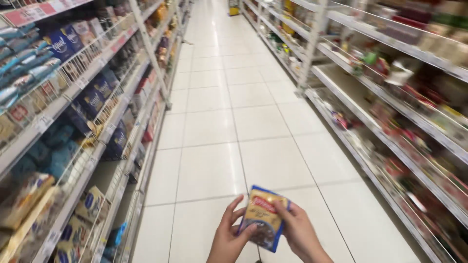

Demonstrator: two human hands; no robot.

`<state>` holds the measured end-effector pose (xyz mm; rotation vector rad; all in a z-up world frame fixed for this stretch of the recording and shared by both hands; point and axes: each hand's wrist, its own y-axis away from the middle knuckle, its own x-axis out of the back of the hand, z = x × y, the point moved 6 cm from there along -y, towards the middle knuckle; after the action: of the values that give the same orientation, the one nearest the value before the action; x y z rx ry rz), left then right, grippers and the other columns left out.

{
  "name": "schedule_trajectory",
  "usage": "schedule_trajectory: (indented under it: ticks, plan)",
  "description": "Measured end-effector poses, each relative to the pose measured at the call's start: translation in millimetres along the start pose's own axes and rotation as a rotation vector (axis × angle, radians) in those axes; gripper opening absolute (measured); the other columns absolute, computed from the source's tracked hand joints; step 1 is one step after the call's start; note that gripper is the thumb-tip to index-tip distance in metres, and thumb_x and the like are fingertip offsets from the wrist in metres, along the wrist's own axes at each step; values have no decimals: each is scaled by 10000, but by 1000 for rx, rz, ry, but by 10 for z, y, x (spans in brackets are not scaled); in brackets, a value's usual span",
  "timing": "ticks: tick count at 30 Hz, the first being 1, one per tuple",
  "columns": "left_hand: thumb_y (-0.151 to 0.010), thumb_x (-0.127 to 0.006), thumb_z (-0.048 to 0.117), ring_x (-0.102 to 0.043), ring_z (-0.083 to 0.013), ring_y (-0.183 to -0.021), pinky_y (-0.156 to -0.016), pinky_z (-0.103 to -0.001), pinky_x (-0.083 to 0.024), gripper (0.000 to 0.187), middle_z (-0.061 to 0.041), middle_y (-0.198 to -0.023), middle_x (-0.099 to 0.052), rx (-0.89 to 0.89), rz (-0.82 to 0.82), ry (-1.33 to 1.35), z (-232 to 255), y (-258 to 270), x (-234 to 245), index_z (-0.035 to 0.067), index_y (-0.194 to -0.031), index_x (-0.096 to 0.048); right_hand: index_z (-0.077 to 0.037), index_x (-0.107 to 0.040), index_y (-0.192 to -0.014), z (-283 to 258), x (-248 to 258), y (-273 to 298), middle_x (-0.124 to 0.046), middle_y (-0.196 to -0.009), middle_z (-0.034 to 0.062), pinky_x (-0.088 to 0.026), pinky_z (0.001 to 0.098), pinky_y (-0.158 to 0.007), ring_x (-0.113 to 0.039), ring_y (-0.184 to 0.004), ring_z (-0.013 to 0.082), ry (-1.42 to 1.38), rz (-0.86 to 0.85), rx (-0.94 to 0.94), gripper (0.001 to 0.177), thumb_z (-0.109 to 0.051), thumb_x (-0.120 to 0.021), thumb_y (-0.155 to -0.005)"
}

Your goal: Selecting and picking grocery items from shelves and placing them in a shopping cart.

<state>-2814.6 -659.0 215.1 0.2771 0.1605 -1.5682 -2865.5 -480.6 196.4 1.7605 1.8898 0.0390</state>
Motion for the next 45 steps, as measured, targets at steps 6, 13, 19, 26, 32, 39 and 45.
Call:
schedule_trajectory:
  ticks: [6, 13, 19, 26, 32, 39, 45]
  plan:
    - [-910, -768, 173, -743, -139, -789, -673, -265, -601, 380, -108, -1018, -766, 55, 36, -46, -116, -2542, 823, -22, -1218, -662, 33, -571, -1247, -634, -514, -2286, -714, -1146, 194, -627, 389, -841, -732, -1003, 258, -295, -5, 50, 423, -291, -545, -977]
    - [-905, -740, 188, -743, -123, -805, -671, -260, -616, 308, -48, -1023, -740, -76, 161, 41, 480, -5140, 1500, 0, -1127, -638, -17, -551, -1284, -1324, -1426, -4920, -709, -1152, 79, -620, 409, -797, -719, -971, 171, 96, -114, 7, 430, -117, -660, -880]
    - [-903, -752, 172, -757, -164, -808, -651, -300, -642, 300, -71, -1002, -717, 6, 262, 110, 821, -7031, 2475, 19, -1123, -616, -32, -575, -1348, -1948, -2320, -7069, -770, -1047, 118, -580, 352, -756, -733, -923, 192, 213, -214, 4, 487, -112, -705, -885]
    - [-887, -739, 159, -735, -133, -779, -598, -299, -633, 284, -47, -945, -739, 1, 347, 56, 1261, -9418, 3648, 26, -1120, -643, -67, -558, -1358, -2459, -3471, -9558, -713, -1173, 116, -606, 426, -820, -712, -1044, 205, 99, -273, -50, 499, -148, -677, -880]
    - [-888, -761, 147, -633, -102, -595, -546, -294, -592, 275, -45, -802, -674, 11, 306, -16, 1916, -11863, 4320, 19, -1116, -678, -74, -582, -1348, -3323, -4142, -11678, -733, -1129, 105, -604, 406, -815, -712, -1016, 180, 124, -167, -76, 475, -190, -684, -899]
    - [-885, -761, 191, -626, -79, -661, -553, -256, -573, 305, -22, -861, -686, 40, 200, -105, 2213, -14579, 4817, 52, -1143, -678, -72, -631, -1305, -4098, -4536, -14200, -766, -1027, 83, -595, 360, -774, -714, -918, 146, 120, -113, 7, 432, -210, -680, -898]
    - [-914, -732, 262, -657, -77, -796, -604, -257, -609, 317, -10, -971, -722, 8, 270, -160, 2466, -16971, 5370, 63, -1156, -687, -45, -626, -1310, -4895, -5116, -16579, -755, -992, 99, -597, 348, -770, -705, -892, 143, 159, -145, -25, 445, -210, -708, -905]
